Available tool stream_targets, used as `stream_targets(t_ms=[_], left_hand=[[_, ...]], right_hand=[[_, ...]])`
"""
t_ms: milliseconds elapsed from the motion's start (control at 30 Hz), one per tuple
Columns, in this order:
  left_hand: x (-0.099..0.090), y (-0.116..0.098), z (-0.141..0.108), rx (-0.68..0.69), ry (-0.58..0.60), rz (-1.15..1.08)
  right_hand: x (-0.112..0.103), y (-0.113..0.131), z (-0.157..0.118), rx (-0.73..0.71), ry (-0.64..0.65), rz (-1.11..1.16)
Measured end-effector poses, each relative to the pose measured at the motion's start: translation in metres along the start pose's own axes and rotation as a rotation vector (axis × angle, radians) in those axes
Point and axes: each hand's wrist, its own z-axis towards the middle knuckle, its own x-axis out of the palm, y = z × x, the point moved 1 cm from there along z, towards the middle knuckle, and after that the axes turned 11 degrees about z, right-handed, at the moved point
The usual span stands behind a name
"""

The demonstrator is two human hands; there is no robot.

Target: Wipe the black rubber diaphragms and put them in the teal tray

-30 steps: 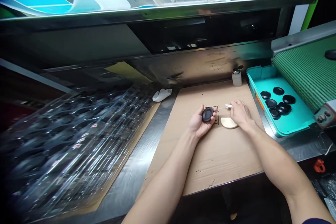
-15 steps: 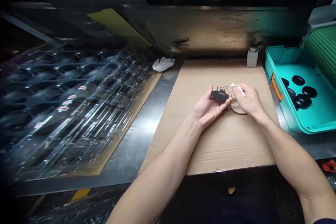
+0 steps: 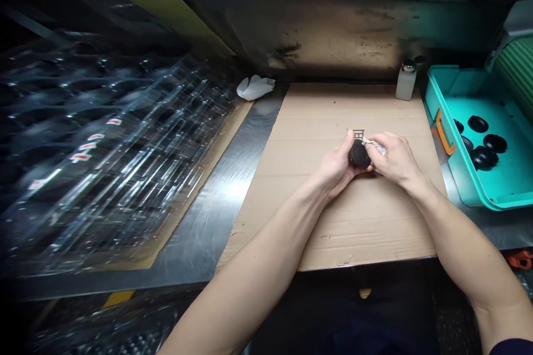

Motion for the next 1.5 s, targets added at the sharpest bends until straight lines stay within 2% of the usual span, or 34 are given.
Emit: stream_targets(t_ms=[133,300,367,533,767,933,1000,1067,1100,1200,1267,1333,1500], left_hand=[[0.002,0.008,-0.001,0.131,0.019,0.201],[-0.001,0.010,-0.003,0.158,-0.023,0.431],[-0.001,0.010,-0.002,0.170,-0.042,0.510],[0.001,0.008,-0.002,0.199,-0.018,0.588],[-0.002,0.006,-0.005,0.196,-0.017,0.649],[0.002,0.012,-0.006,0.197,0.048,0.584],[0.003,0.013,-0.004,0.164,0.063,0.508],[0.002,0.011,-0.001,0.075,0.030,0.337],[0.000,0.008,0.001,0.006,0.003,0.225],[-0.006,-0.005,0.006,-0.192,-0.051,-0.094],[-0.010,-0.014,0.006,-0.263,-0.052,-0.229],[-0.013,-0.020,0.006,-0.295,-0.051,-0.294],[-0.017,-0.017,0.006,-0.312,-0.013,-0.291]], right_hand=[[0.000,0.004,-0.002,-0.038,-0.015,-0.160],[-0.003,0.002,-0.004,0.022,0.099,-0.349],[-0.003,0.000,-0.004,0.003,0.121,-0.403],[-0.003,-0.005,-0.003,-0.115,0.118,-0.428],[-0.004,-0.001,-0.003,-0.030,0.195,-0.411],[-0.007,-0.002,-0.002,-0.096,0.090,-0.335],[-0.009,-0.003,-0.001,-0.098,0.104,-0.272],[-0.010,-0.003,0.001,-0.079,0.124,-0.157],[-0.011,-0.002,0.002,-0.060,0.093,-0.094],[-0.017,-0.001,0.004,0.026,-0.083,0.007],[-0.021,-0.001,0.005,0.084,-0.142,-0.030],[-0.023,-0.003,0.007,0.117,-0.126,-0.098],[-0.027,-0.022,0.008,0.141,-0.129,-0.263]])
